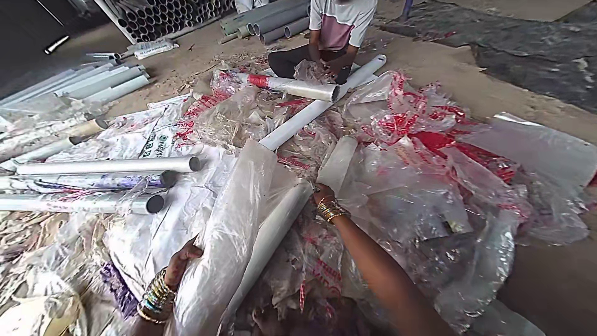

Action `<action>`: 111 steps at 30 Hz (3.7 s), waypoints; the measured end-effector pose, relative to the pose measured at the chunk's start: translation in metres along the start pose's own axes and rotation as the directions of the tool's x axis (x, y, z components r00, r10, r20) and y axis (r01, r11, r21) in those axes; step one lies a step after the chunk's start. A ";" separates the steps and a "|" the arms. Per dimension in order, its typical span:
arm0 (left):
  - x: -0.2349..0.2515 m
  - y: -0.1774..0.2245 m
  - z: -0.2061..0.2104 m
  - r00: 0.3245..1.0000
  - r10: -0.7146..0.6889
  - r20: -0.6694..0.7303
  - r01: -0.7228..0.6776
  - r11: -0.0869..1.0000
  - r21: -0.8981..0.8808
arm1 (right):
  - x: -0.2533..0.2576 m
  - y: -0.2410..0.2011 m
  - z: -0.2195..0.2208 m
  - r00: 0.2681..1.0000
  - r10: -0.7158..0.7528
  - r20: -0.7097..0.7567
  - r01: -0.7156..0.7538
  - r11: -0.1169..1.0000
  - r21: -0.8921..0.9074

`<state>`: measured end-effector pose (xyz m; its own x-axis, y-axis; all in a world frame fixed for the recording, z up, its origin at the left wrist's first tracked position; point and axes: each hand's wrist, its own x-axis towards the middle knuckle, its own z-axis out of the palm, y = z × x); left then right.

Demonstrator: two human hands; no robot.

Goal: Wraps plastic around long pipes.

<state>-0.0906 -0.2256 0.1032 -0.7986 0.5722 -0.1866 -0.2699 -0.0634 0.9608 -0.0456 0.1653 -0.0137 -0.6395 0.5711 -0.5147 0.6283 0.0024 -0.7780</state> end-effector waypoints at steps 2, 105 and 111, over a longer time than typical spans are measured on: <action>0.002 0.002 0.000 1.000 0.004 0.013 -0.003 1.000 -0.029 | 0.013 -0.011 0.021 1.000 -0.012 0.007 0.012 1.000 -0.018; 0.189 -0.098 0.065 0.994 -0.020 0.103 -0.071 0.597 0.799 | -0.013 -0.006 0.086 0.960 -0.277 -0.041 0.264 0.945 -0.195; 0.182 -0.125 0.067 0.985 0.149 -0.084 -0.084 0.850 0.520 | 0.010 -0.040 0.098 0.971 -0.214 0.109 0.240 0.830 -0.504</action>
<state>-0.1657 -0.0586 -0.0375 -0.8720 0.4861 -0.0583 0.1173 0.3230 0.9391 -0.1209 0.0903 -0.0231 -0.8037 0.4642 -0.3724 0.5913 0.5529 -0.5871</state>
